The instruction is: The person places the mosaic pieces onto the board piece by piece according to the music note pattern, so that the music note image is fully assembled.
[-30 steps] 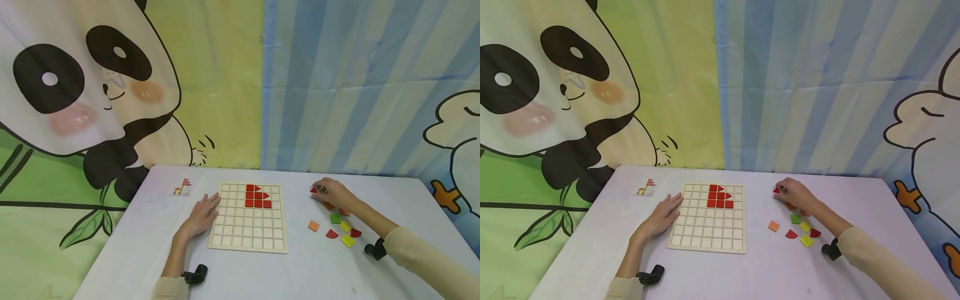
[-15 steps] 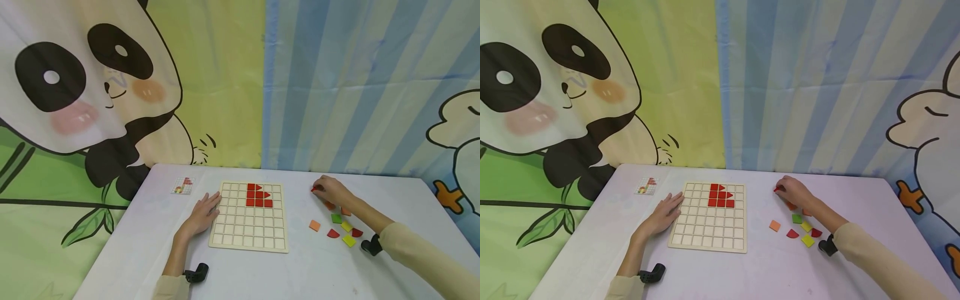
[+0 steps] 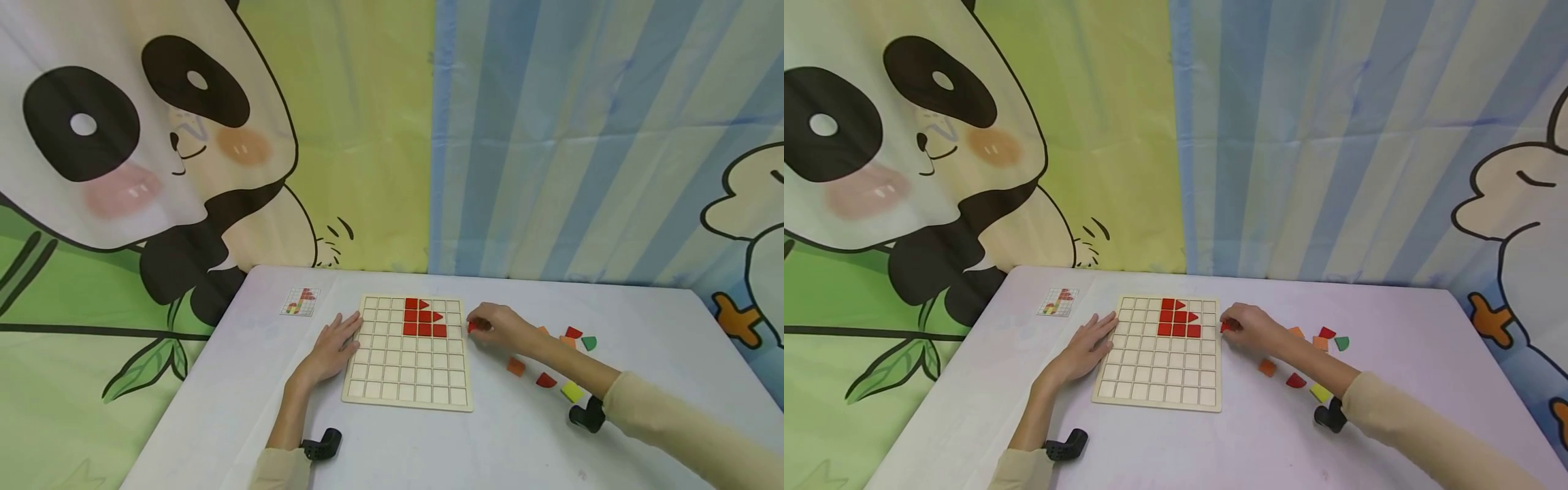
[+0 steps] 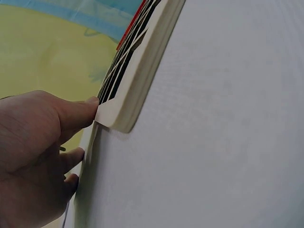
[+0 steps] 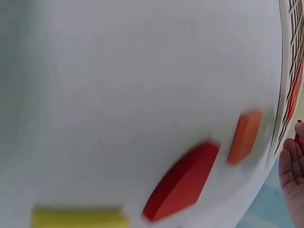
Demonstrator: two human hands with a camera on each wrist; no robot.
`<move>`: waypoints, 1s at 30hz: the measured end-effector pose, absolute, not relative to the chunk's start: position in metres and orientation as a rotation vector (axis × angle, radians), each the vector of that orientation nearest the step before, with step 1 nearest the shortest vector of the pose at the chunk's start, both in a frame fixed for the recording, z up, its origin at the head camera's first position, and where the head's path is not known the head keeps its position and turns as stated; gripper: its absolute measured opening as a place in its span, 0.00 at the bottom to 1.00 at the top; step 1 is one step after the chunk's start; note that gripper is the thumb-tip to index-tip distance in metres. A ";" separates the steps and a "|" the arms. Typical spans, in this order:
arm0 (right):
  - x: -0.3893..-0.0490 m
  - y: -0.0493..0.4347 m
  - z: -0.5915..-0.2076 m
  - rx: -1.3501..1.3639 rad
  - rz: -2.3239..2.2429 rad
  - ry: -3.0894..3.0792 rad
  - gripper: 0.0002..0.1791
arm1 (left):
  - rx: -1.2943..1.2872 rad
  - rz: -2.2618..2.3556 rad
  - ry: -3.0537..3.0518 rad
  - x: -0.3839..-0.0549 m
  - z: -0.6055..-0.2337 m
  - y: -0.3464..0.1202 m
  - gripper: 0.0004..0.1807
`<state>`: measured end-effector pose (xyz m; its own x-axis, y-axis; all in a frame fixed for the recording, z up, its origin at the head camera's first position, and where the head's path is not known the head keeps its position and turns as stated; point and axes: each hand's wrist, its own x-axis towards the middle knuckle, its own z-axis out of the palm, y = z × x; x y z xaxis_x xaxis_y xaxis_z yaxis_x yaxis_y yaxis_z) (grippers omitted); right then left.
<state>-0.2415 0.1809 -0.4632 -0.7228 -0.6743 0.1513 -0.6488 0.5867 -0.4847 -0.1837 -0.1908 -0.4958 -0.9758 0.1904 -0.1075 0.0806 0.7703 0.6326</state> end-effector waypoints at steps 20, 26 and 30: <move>-0.240 0.146 -0.467 -1.090 -0.761 2.743 0.07 | 0.229 1.010 2.800 -0.182 -0.495 -0.189 0.28; -0.242 0.145 -0.468 -1.067 -0.762 2.732 0.05 | 0.221 1.010 2.804 -0.182 -0.495 -0.190 0.28; -0.243 0.142 -0.469 -1.078 -0.784 2.719 0.05 | 0.210 1.009 2.800 -0.182 -0.494 -0.191 0.28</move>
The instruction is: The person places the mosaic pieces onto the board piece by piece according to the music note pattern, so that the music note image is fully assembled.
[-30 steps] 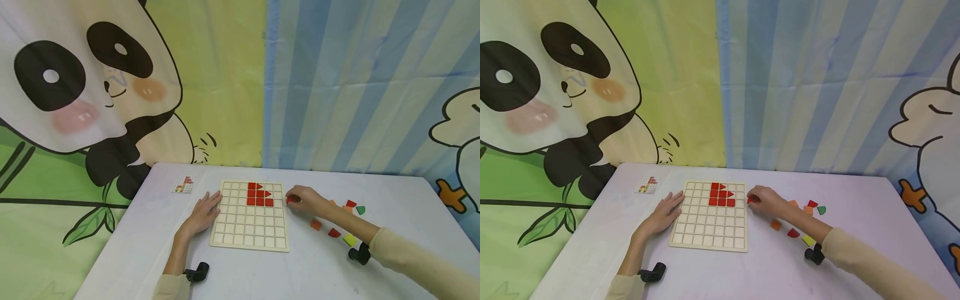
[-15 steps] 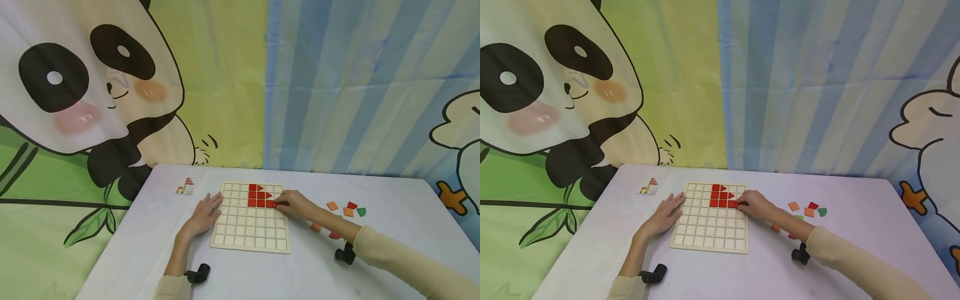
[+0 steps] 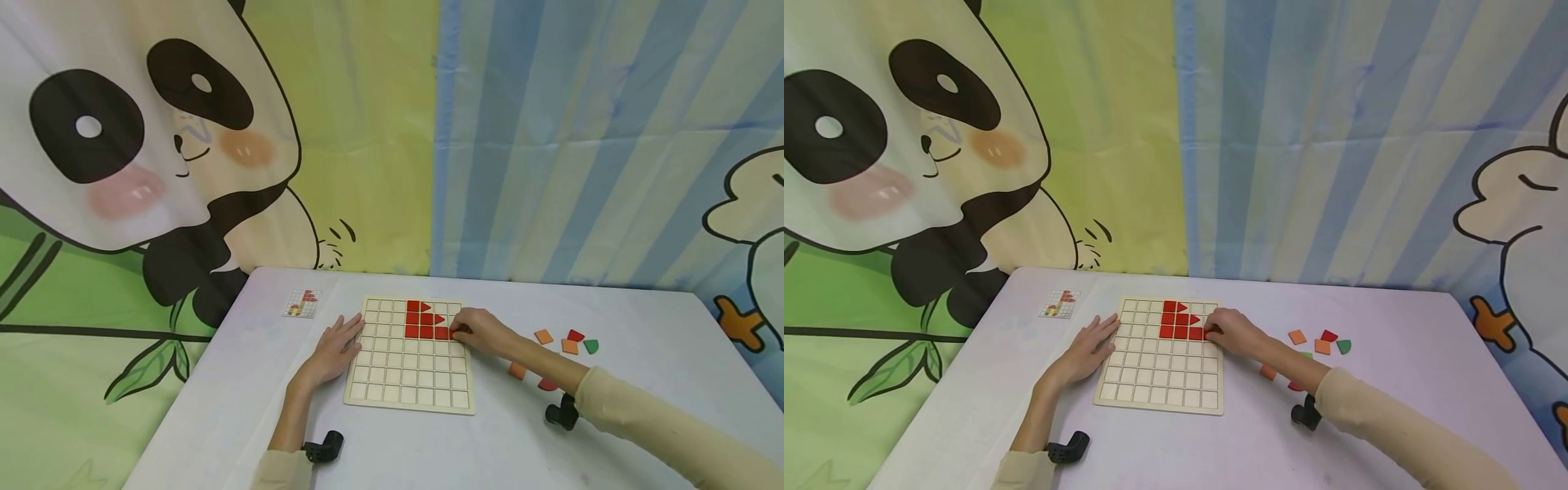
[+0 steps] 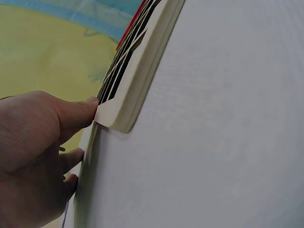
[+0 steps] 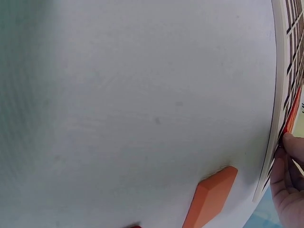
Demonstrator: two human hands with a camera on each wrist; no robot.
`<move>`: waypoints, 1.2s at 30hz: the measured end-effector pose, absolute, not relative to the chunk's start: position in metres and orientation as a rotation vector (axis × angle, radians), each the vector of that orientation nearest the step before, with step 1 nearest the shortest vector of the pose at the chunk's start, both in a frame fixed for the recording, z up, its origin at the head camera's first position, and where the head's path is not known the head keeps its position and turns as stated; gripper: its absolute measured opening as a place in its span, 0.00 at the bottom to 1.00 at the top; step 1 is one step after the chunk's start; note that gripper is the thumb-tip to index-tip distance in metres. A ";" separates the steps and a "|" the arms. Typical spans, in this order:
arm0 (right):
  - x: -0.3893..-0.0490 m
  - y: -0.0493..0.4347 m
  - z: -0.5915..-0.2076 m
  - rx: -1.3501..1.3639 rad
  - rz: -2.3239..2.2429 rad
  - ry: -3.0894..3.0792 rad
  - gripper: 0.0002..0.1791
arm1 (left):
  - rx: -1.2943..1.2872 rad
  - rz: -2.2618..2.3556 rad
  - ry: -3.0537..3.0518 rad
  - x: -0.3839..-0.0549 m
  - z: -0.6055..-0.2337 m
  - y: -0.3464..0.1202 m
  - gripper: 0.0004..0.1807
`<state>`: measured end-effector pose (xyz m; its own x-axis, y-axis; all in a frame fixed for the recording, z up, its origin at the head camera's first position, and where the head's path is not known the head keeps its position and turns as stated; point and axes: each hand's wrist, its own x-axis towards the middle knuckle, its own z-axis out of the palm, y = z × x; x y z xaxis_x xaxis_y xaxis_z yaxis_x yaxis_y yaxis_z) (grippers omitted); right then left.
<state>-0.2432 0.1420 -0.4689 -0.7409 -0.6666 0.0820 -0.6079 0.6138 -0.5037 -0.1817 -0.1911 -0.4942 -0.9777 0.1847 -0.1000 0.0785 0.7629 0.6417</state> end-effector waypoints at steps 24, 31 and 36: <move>-0.249 0.145 -0.464 -1.073 -0.823 2.653 0.04 | 0.203 1.001 2.790 -0.182 -0.493 -0.190 0.28; -0.247 0.143 -0.468 -1.004 -0.839 2.667 0.03 | 0.198 0.999 2.789 -0.182 -0.493 -0.191 0.28; -0.246 0.142 -0.470 -0.998 -0.777 2.716 0.03 | 0.198 0.998 2.789 -0.181 -0.493 -0.190 0.28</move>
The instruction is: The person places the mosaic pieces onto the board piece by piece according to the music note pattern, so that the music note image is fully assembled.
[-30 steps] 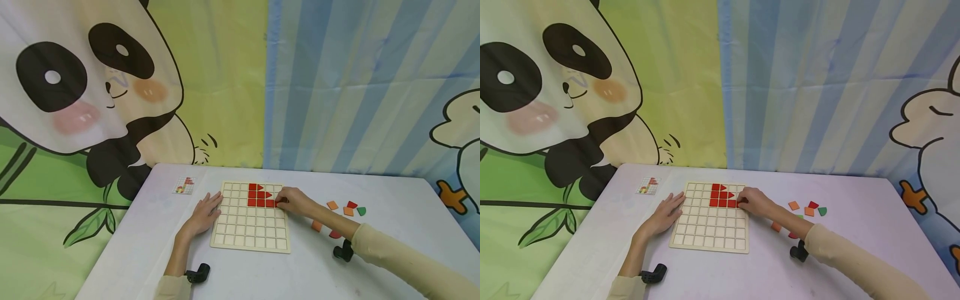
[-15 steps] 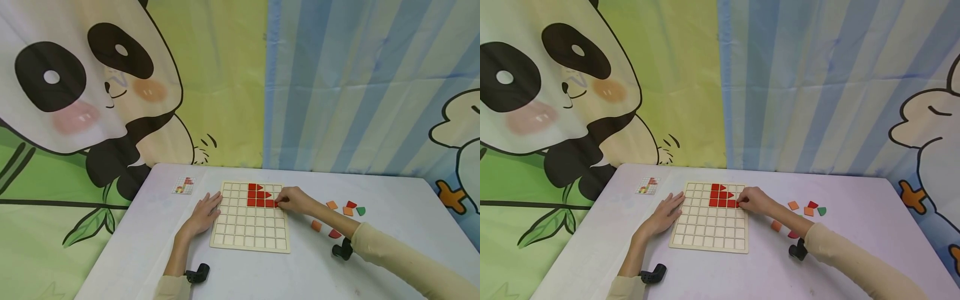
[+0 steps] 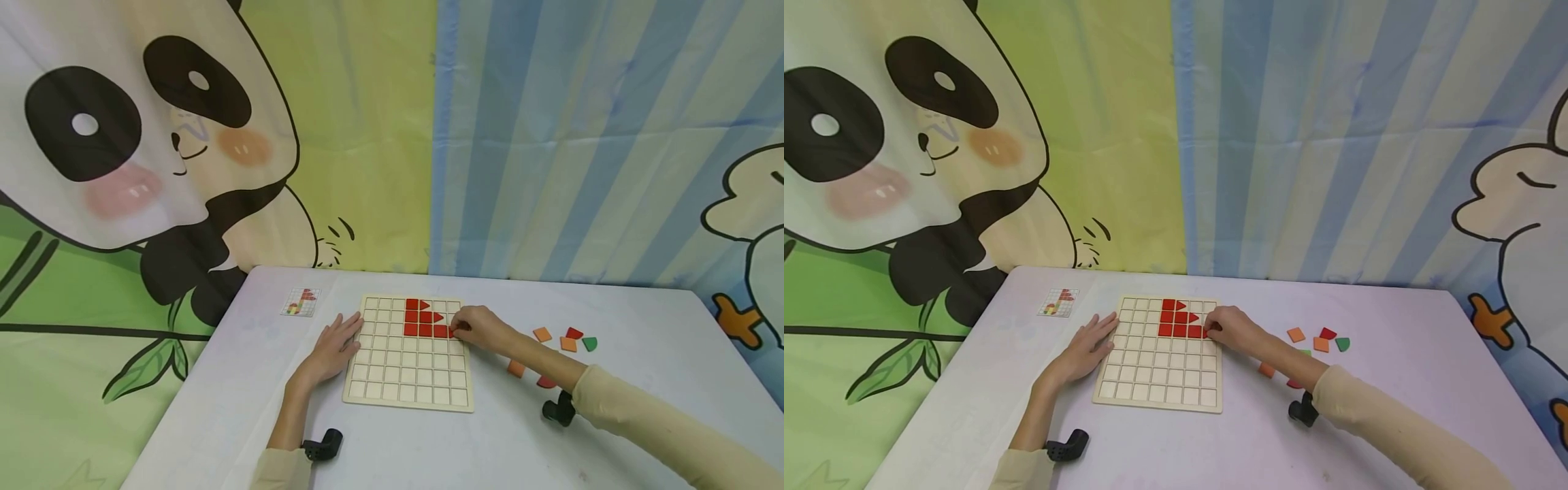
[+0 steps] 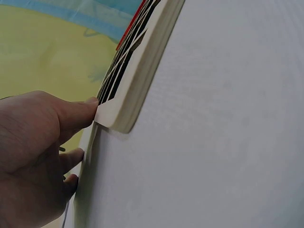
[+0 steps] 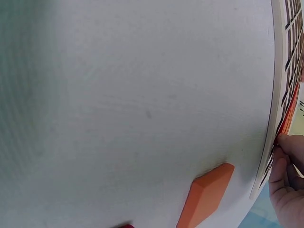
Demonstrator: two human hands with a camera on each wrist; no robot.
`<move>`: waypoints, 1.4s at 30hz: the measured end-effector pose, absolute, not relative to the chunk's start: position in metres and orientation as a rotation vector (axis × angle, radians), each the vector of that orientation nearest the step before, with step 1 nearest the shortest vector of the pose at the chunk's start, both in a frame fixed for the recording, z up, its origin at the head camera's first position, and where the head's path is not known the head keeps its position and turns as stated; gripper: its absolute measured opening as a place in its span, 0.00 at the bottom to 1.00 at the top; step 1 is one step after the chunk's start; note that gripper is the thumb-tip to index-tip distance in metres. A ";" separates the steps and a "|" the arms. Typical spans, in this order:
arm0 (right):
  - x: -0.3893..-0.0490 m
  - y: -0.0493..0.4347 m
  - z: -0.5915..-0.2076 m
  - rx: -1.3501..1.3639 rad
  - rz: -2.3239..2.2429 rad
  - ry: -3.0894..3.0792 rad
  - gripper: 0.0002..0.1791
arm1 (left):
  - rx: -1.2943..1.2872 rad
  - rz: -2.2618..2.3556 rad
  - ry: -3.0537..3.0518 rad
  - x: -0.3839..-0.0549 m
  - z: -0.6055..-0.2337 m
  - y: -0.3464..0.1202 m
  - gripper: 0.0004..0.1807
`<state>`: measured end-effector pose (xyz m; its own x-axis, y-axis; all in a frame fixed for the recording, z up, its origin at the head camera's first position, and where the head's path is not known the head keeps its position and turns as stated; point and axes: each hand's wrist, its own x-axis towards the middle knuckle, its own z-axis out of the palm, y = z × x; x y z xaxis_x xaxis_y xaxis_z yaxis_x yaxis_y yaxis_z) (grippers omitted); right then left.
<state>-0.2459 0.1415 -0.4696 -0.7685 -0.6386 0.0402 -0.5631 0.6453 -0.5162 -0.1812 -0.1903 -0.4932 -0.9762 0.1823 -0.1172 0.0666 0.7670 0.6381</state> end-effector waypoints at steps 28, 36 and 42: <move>-0.184 0.312 -0.445 -0.520 -0.814 3.006 0.18 | 0.221 1.023 2.755 -0.182 -0.492 -0.192 0.29; -0.176 0.326 -0.458 -0.466 -0.756 3.030 0.18 | 0.227 1.013 2.774 -0.182 -0.494 -0.192 0.29; -0.176 0.326 -0.462 -0.506 -0.721 3.047 0.16 | 0.210 1.007 2.781 -0.182 -0.493 -0.190 0.29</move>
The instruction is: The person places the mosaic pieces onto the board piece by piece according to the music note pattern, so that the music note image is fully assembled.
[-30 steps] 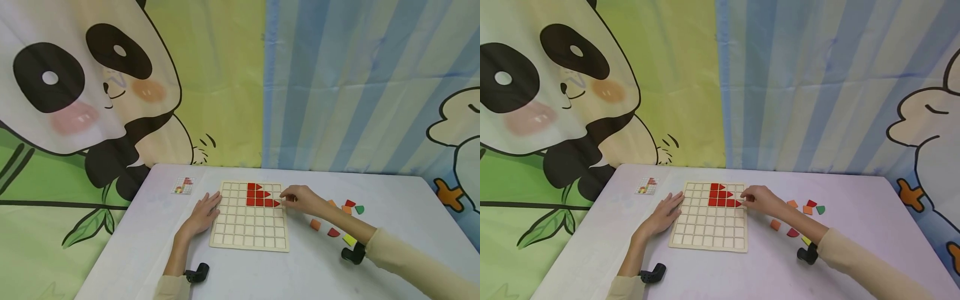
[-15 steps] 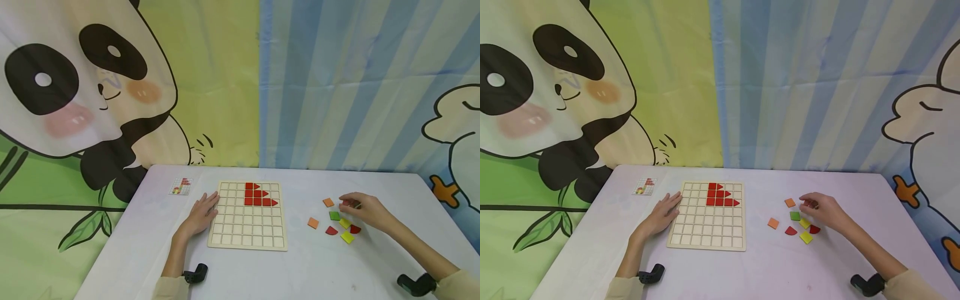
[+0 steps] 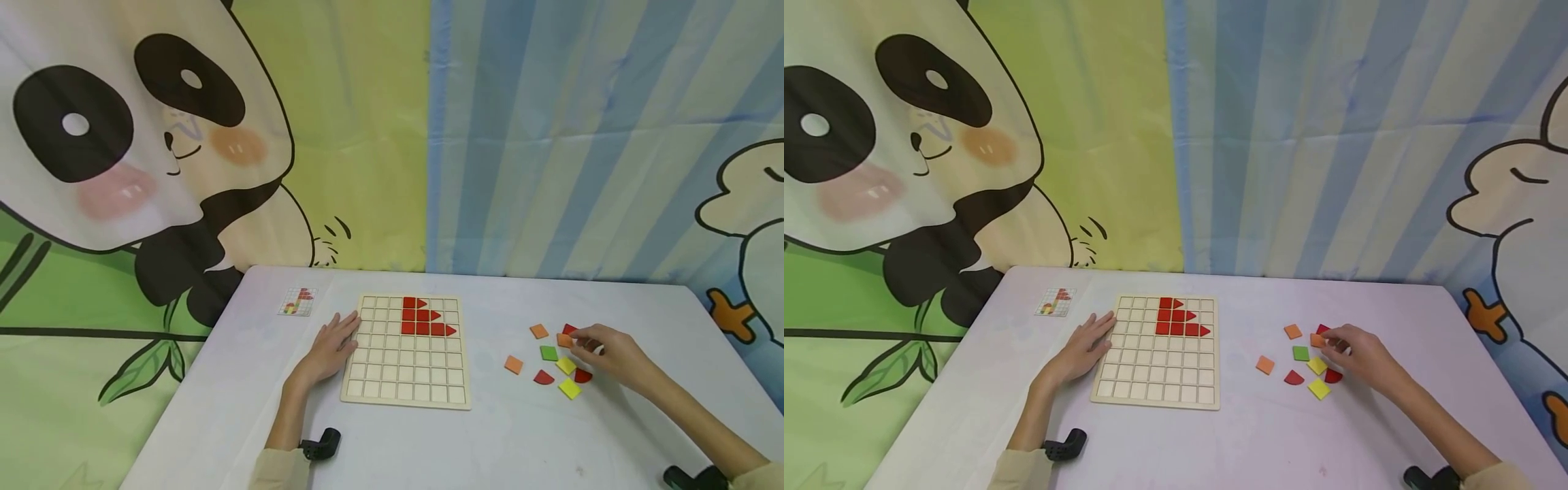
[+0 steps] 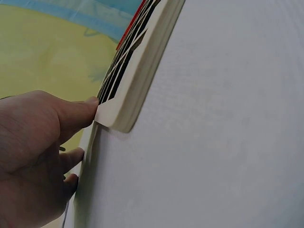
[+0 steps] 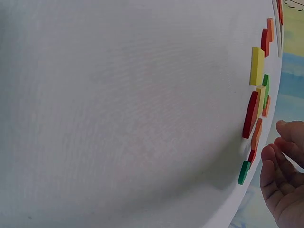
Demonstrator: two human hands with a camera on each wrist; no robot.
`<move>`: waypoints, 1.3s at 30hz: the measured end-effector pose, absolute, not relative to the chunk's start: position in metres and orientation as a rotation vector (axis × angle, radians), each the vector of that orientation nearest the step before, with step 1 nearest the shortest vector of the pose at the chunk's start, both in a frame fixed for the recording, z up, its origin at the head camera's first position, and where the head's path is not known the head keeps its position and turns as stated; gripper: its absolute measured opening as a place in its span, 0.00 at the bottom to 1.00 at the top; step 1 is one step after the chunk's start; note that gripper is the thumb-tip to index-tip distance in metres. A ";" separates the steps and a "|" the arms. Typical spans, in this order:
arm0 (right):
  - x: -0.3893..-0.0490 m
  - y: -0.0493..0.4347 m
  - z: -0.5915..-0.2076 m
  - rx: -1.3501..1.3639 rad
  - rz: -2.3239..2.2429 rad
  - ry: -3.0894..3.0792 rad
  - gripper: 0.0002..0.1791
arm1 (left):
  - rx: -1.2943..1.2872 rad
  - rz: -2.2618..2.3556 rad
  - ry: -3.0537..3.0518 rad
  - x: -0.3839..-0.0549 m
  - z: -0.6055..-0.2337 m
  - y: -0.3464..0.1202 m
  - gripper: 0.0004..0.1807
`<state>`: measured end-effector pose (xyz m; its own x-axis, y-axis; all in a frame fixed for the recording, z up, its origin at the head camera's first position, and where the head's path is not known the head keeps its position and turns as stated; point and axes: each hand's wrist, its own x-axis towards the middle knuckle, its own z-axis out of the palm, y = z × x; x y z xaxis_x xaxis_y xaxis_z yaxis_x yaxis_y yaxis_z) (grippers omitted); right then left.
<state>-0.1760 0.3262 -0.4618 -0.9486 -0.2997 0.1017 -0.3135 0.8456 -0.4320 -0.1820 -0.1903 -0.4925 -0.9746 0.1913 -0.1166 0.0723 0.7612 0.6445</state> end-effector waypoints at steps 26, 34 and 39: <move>-0.201 0.319 -0.472 0.645 0.466 -3.032 0.09 | 0.197 1.012 2.787 -0.179 -0.492 -0.194 0.29; -0.201 0.298 -0.458 0.682 0.595 -2.970 0.09 | 0.193 1.004 2.786 -0.179 -0.494 -0.195 0.29; -0.190 0.247 -0.444 0.894 0.795 -2.926 0.08 | 0.223 1.016 2.795 -0.180 -0.494 -0.193 0.29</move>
